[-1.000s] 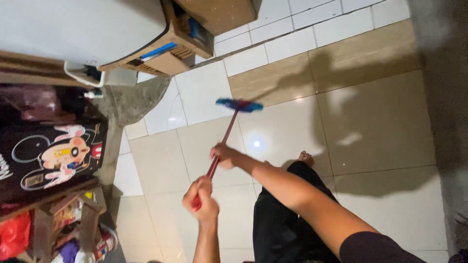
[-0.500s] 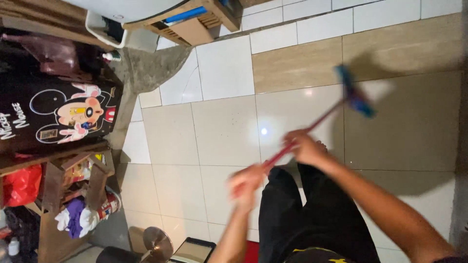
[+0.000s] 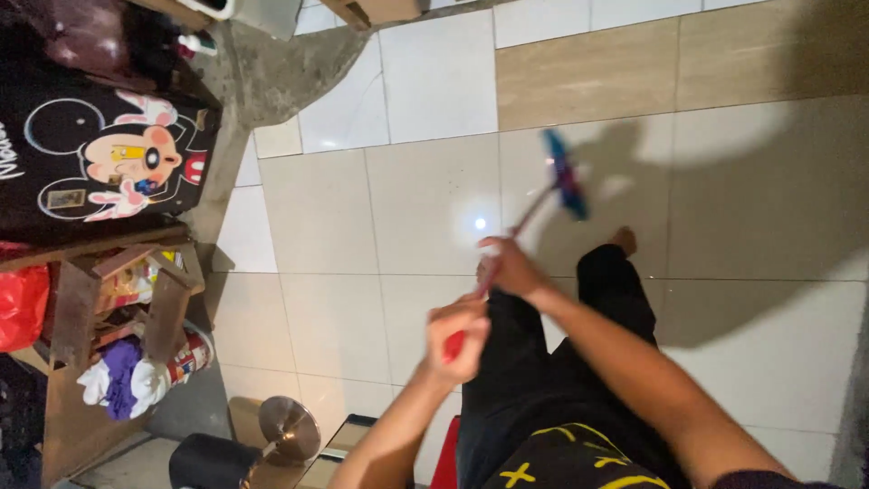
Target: The person performs various cleaning tasks including wiping a surface with a cloth, sweeping a tiled floor with a broom, and organizing items on a cluttered surface.
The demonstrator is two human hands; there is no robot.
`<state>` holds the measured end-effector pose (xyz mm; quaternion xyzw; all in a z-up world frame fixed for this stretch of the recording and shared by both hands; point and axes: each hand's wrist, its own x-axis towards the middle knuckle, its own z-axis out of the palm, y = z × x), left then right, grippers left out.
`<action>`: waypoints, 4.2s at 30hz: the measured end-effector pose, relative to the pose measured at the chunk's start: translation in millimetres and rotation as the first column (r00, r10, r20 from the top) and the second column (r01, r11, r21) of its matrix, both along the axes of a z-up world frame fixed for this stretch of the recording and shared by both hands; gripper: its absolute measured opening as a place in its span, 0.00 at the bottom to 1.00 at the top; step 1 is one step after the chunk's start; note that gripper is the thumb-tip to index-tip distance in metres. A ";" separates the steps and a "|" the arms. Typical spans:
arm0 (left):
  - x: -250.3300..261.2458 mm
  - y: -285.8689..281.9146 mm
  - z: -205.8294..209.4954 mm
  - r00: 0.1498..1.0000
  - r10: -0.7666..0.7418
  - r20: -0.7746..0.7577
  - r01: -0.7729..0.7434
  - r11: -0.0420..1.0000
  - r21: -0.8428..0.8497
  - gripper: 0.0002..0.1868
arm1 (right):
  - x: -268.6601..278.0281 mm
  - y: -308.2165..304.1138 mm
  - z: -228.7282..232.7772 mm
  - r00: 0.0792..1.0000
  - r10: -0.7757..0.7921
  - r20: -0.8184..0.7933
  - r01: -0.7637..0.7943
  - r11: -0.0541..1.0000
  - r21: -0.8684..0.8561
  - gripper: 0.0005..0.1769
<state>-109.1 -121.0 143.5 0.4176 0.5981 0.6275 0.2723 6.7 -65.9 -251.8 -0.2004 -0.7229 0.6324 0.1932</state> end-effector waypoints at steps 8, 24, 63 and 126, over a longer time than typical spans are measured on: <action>-99.3 -151.1 -0.2 0.952 0.162 -0.259 -0.231 0.936 -0.266 0.24 | -200.5 -208.4 64.7 0.917 0.399 -0.013 -0.385 0.876 -0.290 0.11; -118.3 -79.0 88.1 0.954 0.288 -0.080 -0.294 0.953 -0.075 0.24 | -156.1 5.4 192.1 0.977 0.212 0.014 -0.210 0.953 0.216 0.18; -166.5 324.3 -121.7 0.658 0.753 0.017 -0.751 0.655 0.088 0.20 | -304.5 428.5 77.9 0.950 0.187 0.249 -0.310 0.639 0.704 0.05; -153.5 195.8 8.9 0.836 0.511 -0.200 -0.523 0.852 -0.014 0.14 | -259.4 222.3 53.1 0.986 0.106 0.130 -0.021 0.847 -0.532 0.13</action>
